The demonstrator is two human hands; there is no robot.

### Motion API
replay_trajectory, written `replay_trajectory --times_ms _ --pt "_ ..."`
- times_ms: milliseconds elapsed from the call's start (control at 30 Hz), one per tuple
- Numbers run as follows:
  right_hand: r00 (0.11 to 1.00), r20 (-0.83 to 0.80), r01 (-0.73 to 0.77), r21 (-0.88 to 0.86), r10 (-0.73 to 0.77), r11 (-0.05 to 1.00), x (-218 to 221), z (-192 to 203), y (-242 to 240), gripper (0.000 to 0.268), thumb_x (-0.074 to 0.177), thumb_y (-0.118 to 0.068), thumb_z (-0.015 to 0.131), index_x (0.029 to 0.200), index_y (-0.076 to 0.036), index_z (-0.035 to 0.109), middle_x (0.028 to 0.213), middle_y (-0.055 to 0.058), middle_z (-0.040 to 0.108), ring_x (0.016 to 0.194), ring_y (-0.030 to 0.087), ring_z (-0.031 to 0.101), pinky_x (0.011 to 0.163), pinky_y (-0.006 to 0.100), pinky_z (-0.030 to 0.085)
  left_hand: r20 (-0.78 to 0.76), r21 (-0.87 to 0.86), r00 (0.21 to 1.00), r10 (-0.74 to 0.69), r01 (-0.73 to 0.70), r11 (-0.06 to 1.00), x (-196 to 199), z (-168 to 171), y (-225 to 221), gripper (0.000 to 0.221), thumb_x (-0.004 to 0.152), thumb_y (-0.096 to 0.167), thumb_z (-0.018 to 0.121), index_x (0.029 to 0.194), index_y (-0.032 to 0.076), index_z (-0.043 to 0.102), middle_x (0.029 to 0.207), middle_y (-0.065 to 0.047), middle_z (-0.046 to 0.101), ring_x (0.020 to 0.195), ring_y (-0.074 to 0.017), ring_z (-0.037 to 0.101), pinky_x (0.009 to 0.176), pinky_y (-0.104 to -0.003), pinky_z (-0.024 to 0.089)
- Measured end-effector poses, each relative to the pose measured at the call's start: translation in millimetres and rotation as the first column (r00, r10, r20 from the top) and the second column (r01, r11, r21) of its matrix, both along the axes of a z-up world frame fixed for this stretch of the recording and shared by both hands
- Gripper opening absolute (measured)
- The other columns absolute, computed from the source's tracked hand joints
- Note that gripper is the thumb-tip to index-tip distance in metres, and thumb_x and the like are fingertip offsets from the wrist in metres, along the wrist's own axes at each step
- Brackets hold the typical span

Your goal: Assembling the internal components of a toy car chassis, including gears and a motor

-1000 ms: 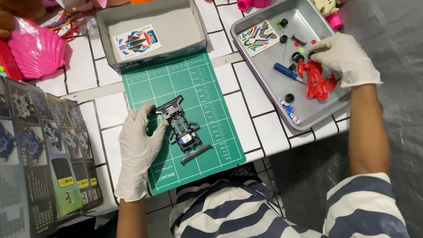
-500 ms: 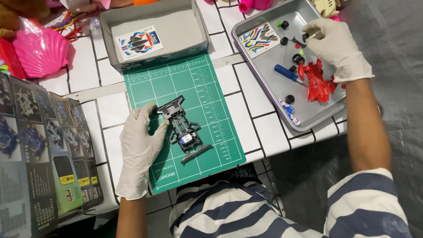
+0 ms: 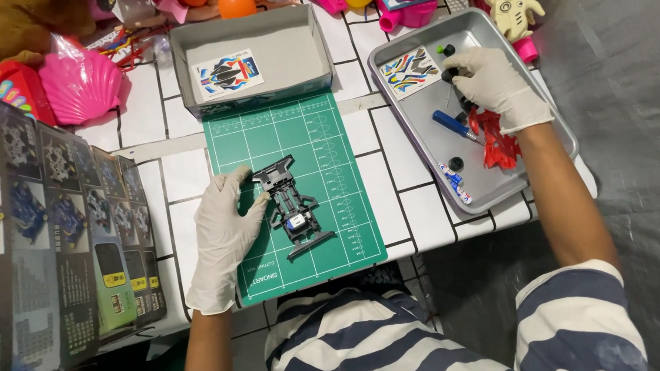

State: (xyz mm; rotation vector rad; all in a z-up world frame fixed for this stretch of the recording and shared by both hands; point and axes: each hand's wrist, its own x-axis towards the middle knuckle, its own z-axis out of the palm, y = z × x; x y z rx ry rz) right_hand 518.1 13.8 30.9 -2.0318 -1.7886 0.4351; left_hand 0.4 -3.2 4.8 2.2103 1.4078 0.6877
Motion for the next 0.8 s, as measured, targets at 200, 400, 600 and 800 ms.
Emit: replay_trajectory --times_ms 200,400,600,800 --pt "0.999 0.024 -0.026 -0.007 0.026 1.000 0.7 1.1 3.9 0.043 0.091 0.004 0.051 0.129 -0.004 0.072 0.126 0.017 0.071 0.110 0.030 0.067 0.098 0.037 0.052 0.013 0.008 1.000 -0.011 0.011 1.000 -0.8 1.5 -1.2 0.049 0.095 0.035 0.068 0.137 0.010 0.061 0.104 -0.006 0.060 0.096 -0.0238 0.058 0.081 -0.038 0.051" --pt "0.993 0.115 0.001 -0.111 0.012 0.994 -9.7 6.7 6.3 0.044 0.090 0.003 0.056 0.129 -0.010 0.072 0.125 0.013 0.071 0.108 0.032 0.066 0.089 0.043 0.053 0.013 -0.020 1.000 -0.012 0.013 1.000 -0.6 5.2 -1.1 0.048 0.095 0.036 0.066 0.136 0.010 0.060 0.108 -0.008 0.063 0.102 -0.0250 0.060 0.088 -0.039 0.052" --pt "0.958 0.275 -0.051 -0.127 0.085 0.991 -9.5 1.7 5.1 0.029 0.086 -0.002 0.054 0.107 -0.009 0.071 0.114 0.011 0.068 0.098 0.035 0.064 0.069 0.049 0.051 0.009 -0.050 1.000 -0.003 0.004 0.999 -1.6 2.0 -0.2 0.051 0.095 0.036 0.066 0.138 0.010 0.059 0.107 -0.007 0.061 0.098 -0.0237 0.058 0.085 -0.039 0.051" --pt "0.985 0.123 -0.095 -0.212 0.123 0.973 -28.4 15.4 -10.3 0.034 0.083 0.001 0.054 0.110 -0.006 0.072 0.106 0.010 0.073 0.096 0.028 0.065 0.086 0.039 0.051 0.010 -0.017 1.000 -0.011 0.012 1.000 -1.2 2.9 -0.9 0.050 0.094 0.034 0.067 0.137 0.009 0.059 0.112 -0.009 0.064 0.105 -0.0263 0.061 0.089 -0.040 0.052"
